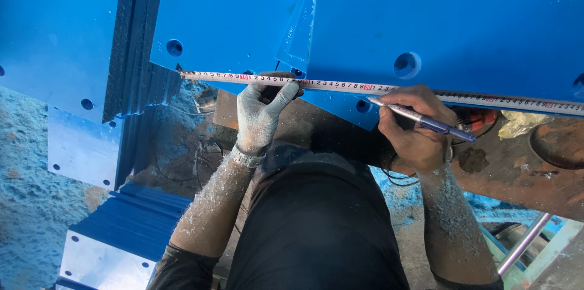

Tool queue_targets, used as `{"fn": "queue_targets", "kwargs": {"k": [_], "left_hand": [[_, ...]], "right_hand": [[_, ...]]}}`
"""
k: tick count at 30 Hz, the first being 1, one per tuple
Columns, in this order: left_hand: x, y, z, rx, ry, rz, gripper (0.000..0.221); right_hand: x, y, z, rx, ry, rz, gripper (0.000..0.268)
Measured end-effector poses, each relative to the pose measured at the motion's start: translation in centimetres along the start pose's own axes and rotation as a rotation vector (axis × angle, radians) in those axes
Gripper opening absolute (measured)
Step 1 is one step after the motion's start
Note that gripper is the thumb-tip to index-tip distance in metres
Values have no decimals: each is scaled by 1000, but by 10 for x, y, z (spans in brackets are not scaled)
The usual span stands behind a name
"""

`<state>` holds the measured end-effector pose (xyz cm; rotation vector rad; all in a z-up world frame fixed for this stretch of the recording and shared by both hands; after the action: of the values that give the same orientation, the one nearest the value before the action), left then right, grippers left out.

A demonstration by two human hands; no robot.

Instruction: Measuring blue plastic blocks with a tape measure and marking them with a pen for production.

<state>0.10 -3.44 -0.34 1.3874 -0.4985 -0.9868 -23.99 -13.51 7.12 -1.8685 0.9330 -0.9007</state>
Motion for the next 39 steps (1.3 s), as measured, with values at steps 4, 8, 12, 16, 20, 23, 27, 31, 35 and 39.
{"fn": "queue_targets", "kwargs": {"k": [4,8,12,16,20,23,27,31,35,39], "left_hand": [[0,-4,-1,-16,3,3,20],[0,-3,-1,-11,3,-3,19],[-1,4,3,-3,12,-6,18],[-1,2,4,-10,5,-7,19],[-1,1,1,17,22,-37,19],[0,-4,-2,-144,-88,11,24],[1,-2,-1,-180,-73,13,21],[-2,2,1,-151,-80,6,22],[-5,-2,0,-154,-73,28,22],[-19,-5,9,-270,12,61,20]], "right_hand": [[0,0,1,-24,22,20,10],[0,1,2,-21,36,17,11],[-2,4,-1,28,-8,27,10],[-3,2,-4,-14,-2,33,11],[-18,26,-17,-29,5,18,15],[-18,22,-31,-259,111,59,12],[-9,17,-49,-598,43,-76,21],[-9,32,-56,-844,-76,-100,33],[2,43,-62,-820,-135,-102,23],[43,46,-71,-777,-168,-189,24]]}}
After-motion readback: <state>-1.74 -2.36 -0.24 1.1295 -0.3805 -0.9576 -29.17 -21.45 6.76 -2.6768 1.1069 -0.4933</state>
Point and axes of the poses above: each hand's wrist, its own x-axis towards the middle knuckle, its own z-axis out of the palm, y = z × x, the point moved 4 cm from there along x, towards the middle knuckle, and after that the axes turned 6 degrees about z, right-handed, at the moved point
